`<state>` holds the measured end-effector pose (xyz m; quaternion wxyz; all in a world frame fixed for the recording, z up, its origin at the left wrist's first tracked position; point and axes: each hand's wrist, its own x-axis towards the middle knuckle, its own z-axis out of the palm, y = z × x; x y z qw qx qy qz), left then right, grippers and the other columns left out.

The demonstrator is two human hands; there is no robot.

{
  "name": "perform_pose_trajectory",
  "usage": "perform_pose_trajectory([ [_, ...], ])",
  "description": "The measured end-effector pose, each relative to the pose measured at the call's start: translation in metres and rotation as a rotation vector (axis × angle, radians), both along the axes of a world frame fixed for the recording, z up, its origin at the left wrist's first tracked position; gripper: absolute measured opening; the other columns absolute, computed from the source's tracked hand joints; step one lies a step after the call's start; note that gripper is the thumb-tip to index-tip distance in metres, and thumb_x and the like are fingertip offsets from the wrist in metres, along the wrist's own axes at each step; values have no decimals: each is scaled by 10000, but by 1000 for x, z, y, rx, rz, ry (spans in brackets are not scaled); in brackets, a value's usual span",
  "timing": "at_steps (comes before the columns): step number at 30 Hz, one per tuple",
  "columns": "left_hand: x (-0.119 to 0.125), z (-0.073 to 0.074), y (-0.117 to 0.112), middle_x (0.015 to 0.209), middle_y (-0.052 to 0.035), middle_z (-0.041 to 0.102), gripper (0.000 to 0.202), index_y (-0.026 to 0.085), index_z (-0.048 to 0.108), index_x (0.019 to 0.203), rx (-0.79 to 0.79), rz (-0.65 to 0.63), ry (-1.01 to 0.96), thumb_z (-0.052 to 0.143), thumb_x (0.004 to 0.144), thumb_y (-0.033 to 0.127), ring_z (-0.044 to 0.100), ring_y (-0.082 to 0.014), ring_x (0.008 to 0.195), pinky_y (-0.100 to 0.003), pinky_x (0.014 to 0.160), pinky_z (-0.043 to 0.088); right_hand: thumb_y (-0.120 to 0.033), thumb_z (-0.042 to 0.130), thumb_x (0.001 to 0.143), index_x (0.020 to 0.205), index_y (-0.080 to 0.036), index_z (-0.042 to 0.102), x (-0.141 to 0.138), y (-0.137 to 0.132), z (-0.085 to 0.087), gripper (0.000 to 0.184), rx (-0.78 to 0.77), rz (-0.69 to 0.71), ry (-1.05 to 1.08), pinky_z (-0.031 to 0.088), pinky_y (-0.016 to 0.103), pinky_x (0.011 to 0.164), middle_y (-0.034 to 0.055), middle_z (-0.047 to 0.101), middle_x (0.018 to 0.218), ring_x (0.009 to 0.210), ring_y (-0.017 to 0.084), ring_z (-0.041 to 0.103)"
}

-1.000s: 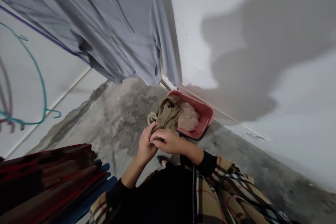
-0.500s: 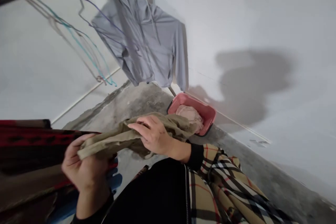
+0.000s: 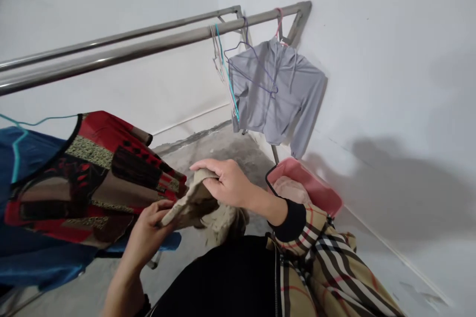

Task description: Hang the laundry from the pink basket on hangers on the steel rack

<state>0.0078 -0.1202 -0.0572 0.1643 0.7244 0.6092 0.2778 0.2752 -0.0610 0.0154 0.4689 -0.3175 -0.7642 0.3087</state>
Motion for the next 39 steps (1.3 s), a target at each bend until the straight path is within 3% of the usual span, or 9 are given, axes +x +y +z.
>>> perform_pose_trajectory([
  [4,20,-21,-15,1056,-84,712,298,225,738,988,-51,65,-219,647,732,348,642,-260,998,-395,912,496,-92,469,762,1045,-189,694,-27,-1,5,374,-72,117,-89,471,214,726,12,730,931,770,116,645],
  [7,42,-24,-26,1030,-93,723,408,177,690,1083,-81,165,-443,677,738,392,653,-248,946,-357,879,508,-106,481,773,1050,-193,700,-40,0,9,363,-65,170,-131,448,209,669,-9,712,813,638,95,590],
  [12,44,-10,-42,699,-30,675,359,140,695,839,-345,174,-813,698,751,488,599,-161,639,-238,598,488,-98,503,763,1024,-197,712,-37,14,7,349,-60,109,-249,418,209,617,-41,639,634,543,89,510],
  [17,27,6,-48,676,-42,676,401,134,710,887,-421,215,-1167,737,715,495,600,-168,582,-256,544,486,-215,596,790,1142,-183,658,-6,51,11,359,70,264,-360,465,236,675,44,696,974,748,121,601],
  [19,26,10,-48,681,-50,683,390,132,717,879,-437,202,-1211,753,703,477,609,-175,583,-263,546,492,-282,583,829,1135,-182,649,7,77,21,328,145,40,-303,484,267,713,66,679,1011,778,137,601],
  [22,30,10,-46,628,-42,659,353,121,712,791,-471,178,-1220,771,690,454,589,-162,547,-260,530,486,-301,580,840,1109,-186,642,22,124,37,299,247,-555,-328,468,360,875,110,650,1064,929,212,592],
  [25,31,8,-45,590,-31,630,346,113,693,731,-468,183,-1237,784,677,443,578,-156,533,-259,529,485,-289,604,829,1187,-145,584,32,165,44,387,200,-852,-502,423,403,956,175,615,1163,1078,285,554],
  [31,25,6,-48,611,-27,643,348,125,715,789,-463,237,-1257,794,666,440,590,-165,567,-266,567,486,-185,452,885,1168,-124,581,40,190,43,316,16,-892,-681,434,409,886,176,684,1034,1028,309,621],
  [39,25,2,-47,587,-3,599,348,125,664,707,-452,254,-1244,791,667,446,527,-124,529,-232,527,437,-315,347,952,1115,-162,637,43,184,58,367,88,-930,-567,444,390,837,151,704,1033,992,307,625],
])
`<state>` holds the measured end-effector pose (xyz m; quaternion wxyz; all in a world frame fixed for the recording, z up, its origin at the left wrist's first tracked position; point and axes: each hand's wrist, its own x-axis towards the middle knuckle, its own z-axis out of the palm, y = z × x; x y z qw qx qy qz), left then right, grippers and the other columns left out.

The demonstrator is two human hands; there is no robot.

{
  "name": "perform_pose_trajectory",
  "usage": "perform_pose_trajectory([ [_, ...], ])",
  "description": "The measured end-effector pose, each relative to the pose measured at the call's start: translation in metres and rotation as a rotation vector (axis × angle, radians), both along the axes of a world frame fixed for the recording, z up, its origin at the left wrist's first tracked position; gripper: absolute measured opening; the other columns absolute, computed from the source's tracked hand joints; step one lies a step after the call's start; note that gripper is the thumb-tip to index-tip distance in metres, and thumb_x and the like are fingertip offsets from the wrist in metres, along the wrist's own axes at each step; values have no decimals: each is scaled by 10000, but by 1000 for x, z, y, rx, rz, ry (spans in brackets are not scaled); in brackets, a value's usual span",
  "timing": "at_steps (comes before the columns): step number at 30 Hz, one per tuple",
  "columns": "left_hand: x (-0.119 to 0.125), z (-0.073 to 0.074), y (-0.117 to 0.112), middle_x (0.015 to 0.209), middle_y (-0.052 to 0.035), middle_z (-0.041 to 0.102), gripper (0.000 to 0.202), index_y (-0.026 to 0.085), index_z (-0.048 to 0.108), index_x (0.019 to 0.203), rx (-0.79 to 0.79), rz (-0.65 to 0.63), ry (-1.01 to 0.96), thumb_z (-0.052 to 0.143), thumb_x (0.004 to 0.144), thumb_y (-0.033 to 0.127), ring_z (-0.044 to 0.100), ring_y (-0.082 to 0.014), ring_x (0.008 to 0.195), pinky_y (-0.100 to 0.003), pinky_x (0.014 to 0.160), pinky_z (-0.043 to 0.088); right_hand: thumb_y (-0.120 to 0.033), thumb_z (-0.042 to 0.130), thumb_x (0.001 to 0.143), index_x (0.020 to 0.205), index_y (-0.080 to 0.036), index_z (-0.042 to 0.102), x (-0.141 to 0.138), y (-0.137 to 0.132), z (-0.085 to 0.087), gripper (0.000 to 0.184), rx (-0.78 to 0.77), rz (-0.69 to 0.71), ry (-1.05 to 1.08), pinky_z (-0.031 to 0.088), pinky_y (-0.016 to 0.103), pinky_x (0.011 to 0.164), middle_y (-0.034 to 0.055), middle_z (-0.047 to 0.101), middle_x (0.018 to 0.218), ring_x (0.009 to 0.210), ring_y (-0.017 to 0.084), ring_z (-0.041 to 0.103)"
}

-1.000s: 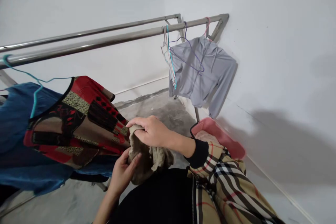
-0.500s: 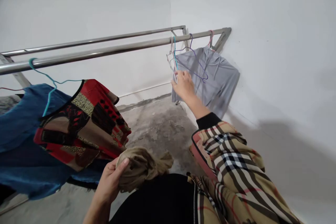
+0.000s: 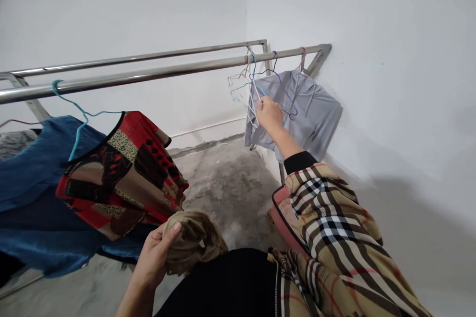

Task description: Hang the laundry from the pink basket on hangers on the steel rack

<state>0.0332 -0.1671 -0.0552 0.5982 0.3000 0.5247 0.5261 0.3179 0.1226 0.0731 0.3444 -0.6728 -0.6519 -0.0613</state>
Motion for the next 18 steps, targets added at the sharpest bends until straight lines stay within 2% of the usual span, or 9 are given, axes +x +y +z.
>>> perform_pose_trajectory([
  [5,-1,0,-1,619,-13,618,338,123,666,719,5,-10,-16,797,665,430,555,-135,570,-245,573,468,-285,376,927,1129,-179,645,4,-4,-1,352,-4,-46,5,430,370,809,142,707,1051,984,303,623],
  [10,-1,1,-3,617,-21,639,345,124,698,765,-3,-27,11,784,675,446,581,-157,580,-256,567,476,-262,377,914,1065,-200,677,12,-7,-7,342,-42,-27,-58,414,347,772,135,716,1011,956,294,631],
  [18,-1,0,-4,639,-41,674,359,126,724,845,-6,-58,-14,775,690,445,630,-189,601,-280,583,512,-265,311,960,1167,-192,635,19,-2,3,391,51,-62,-114,400,346,761,132,711,977,890,264,628],
])
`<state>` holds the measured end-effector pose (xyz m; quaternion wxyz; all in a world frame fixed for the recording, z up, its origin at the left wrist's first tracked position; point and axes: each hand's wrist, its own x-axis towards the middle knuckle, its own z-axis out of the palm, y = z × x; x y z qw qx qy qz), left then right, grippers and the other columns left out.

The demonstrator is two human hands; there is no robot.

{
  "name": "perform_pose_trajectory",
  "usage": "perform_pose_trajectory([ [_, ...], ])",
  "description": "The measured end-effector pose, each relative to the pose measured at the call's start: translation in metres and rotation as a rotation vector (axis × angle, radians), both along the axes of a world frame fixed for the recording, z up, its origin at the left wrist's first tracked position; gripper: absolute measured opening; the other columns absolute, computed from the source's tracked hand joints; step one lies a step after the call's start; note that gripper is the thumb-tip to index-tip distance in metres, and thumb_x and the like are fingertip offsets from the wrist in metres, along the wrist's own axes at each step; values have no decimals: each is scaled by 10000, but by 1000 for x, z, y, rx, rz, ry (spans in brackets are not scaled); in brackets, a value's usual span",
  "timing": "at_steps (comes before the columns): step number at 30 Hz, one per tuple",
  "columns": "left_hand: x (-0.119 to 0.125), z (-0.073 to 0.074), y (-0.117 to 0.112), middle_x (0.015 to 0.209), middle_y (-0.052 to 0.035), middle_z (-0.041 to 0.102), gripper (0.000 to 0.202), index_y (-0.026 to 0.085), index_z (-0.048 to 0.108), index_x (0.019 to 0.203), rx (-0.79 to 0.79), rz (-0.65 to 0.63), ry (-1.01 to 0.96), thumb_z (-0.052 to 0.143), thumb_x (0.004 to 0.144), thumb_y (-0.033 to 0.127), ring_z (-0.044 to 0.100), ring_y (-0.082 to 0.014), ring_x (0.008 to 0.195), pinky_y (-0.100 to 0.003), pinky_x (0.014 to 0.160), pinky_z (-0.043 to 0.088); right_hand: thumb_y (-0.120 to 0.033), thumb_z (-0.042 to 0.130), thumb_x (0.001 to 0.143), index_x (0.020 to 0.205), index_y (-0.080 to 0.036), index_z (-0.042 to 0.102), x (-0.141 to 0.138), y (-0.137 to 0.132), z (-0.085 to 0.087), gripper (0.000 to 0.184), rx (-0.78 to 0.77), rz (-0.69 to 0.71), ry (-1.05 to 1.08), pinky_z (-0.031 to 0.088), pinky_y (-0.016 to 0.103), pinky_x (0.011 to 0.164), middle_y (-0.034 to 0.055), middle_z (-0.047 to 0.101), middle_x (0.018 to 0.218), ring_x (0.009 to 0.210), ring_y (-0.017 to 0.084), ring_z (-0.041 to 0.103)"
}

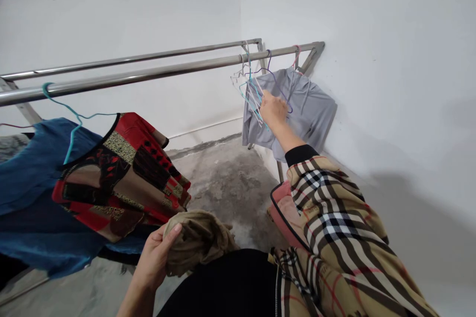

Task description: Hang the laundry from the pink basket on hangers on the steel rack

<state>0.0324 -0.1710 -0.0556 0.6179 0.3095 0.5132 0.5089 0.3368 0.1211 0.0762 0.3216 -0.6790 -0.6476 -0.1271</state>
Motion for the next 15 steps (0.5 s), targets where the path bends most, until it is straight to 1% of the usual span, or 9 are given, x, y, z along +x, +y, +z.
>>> perform_pose_trajectory([
  [3,2,1,1,652,-43,683,367,127,726,870,-5,-5,4,772,695,445,640,-198,613,-286,586,517,-264,333,952,1108,-188,657,4,2,3,368,-23,20,-24,405,350,769,137,711,976,905,267,628],
  [6,4,2,2,631,-32,675,369,127,725,839,-5,-2,19,775,686,458,624,-184,586,-271,563,501,-245,381,922,1026,-187,685,11,3,4,326,-73,14,-20,416,357,777,144,713,981,931,281,633],
  [11,7,4,4,632,-21,664,344,133,710,796,-17,8,16,783,680,448,612,-168,593,-265,586,502,-256,379,914,969,-188,711,23,1,5,343,-89,-47,37,433,362,775,142,711,972,932,280,626],
  [13,7,4,5,629,-17,659,328,138,694,756,-18,10,7,783,681,444,603,-161,585,-259,578,495,-281,384,919,1009,-180,703,23,-3,5,347,-77,-72,65,435,383,806,151,696,1002,966,288,606],
  [15,8,3,6,614,-11,645,323,139,675,723,-22,10,-3,784,681,439,583,-148,558,-246,553,478,-311,419,914,1119,-160,664,17,-7,5,353,11,-92,68,421,427,873,172,649,1124,1065,313,555],
])
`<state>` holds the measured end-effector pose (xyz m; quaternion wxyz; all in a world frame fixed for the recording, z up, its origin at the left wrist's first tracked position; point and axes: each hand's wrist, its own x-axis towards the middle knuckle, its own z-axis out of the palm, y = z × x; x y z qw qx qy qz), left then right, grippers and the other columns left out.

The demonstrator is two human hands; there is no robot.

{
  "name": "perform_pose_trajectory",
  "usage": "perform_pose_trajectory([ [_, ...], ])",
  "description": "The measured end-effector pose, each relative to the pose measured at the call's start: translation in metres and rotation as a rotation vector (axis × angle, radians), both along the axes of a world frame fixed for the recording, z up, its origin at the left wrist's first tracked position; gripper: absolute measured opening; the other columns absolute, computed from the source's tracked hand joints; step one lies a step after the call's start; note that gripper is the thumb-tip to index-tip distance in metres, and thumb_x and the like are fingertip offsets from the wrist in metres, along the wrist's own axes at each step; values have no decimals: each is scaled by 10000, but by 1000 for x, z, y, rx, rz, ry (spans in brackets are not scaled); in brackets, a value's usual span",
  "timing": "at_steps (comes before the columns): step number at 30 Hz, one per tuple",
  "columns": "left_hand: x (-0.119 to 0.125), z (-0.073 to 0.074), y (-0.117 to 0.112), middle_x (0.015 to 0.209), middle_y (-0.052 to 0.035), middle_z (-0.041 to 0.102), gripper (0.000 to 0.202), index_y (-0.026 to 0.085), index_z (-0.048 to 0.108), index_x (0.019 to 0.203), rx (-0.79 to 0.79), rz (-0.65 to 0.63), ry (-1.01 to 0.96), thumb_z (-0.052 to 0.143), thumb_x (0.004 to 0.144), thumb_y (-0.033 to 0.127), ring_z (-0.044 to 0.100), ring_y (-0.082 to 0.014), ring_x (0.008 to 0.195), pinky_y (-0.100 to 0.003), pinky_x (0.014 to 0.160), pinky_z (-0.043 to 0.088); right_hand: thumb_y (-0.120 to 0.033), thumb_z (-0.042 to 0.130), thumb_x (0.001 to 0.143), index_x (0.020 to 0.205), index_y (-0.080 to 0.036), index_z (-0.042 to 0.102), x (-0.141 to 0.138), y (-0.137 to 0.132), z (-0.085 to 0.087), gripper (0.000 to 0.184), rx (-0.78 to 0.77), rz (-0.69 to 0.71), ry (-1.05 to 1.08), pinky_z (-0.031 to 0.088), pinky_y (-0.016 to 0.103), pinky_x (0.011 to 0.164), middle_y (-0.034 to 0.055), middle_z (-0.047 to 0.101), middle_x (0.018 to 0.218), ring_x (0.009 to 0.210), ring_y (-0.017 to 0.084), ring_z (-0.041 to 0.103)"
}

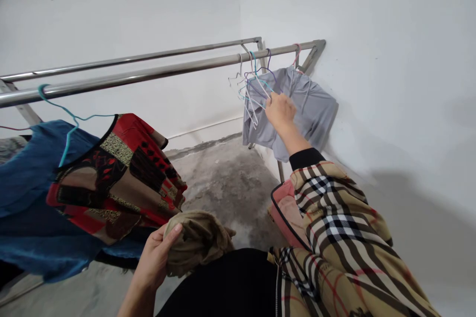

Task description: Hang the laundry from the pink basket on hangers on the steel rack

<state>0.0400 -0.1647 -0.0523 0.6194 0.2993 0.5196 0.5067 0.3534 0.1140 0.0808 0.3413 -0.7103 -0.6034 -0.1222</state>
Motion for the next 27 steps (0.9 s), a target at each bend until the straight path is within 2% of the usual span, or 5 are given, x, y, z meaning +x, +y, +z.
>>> perform_pose_trajectory([
  [4,1,-2,2,575,-2,609,339,130,665,709,-2,6,19,785,675,445,541,-128,506,-229,506,441,-316,480,902,1305,-148,540,-22,-2,-5,440,185,196,-88,361,460,1010,168,521,1324,1208,312,444],
  [8,2,-3,2,619,-17,640,352,129,695,765,1,15,29,787,671,455,578,-142,561,-241,556,473,-234,580,837,1313,-79,502,-38,21,-23,506,33,376,-32,391,438,1009,195,544,1257,1161,301,489],
  [17,-1,-8,-5,689,-42,694,392,138,728,870,-21,54,13,795,661,464,633,-178,615,-269,590,508,-309,465,905,835,-146,647,-42,63,-45,254,60,542,643,420,283,620,-13,479,587,593,139,478],
  [23,-1,-10,-2,689,-30,698,393,139,715,878,-9,118,-37,821,638,432,648,-165,623,-252,590,515,-363,507,901,908,-144,664,-54,13,-38,269,95,766,751,300,219,499,-51,405,535,502,90,381],
  [27,-3,-10,4,704,-25,712,409,146,704,881,9,215,-60,839,613,423,674,-178,663,-265,629,534,-503,516,899,984,-183,647,-54,-69,-77,356,-3,864,844,259,212,441,-68,364,528,448,74,327],
])
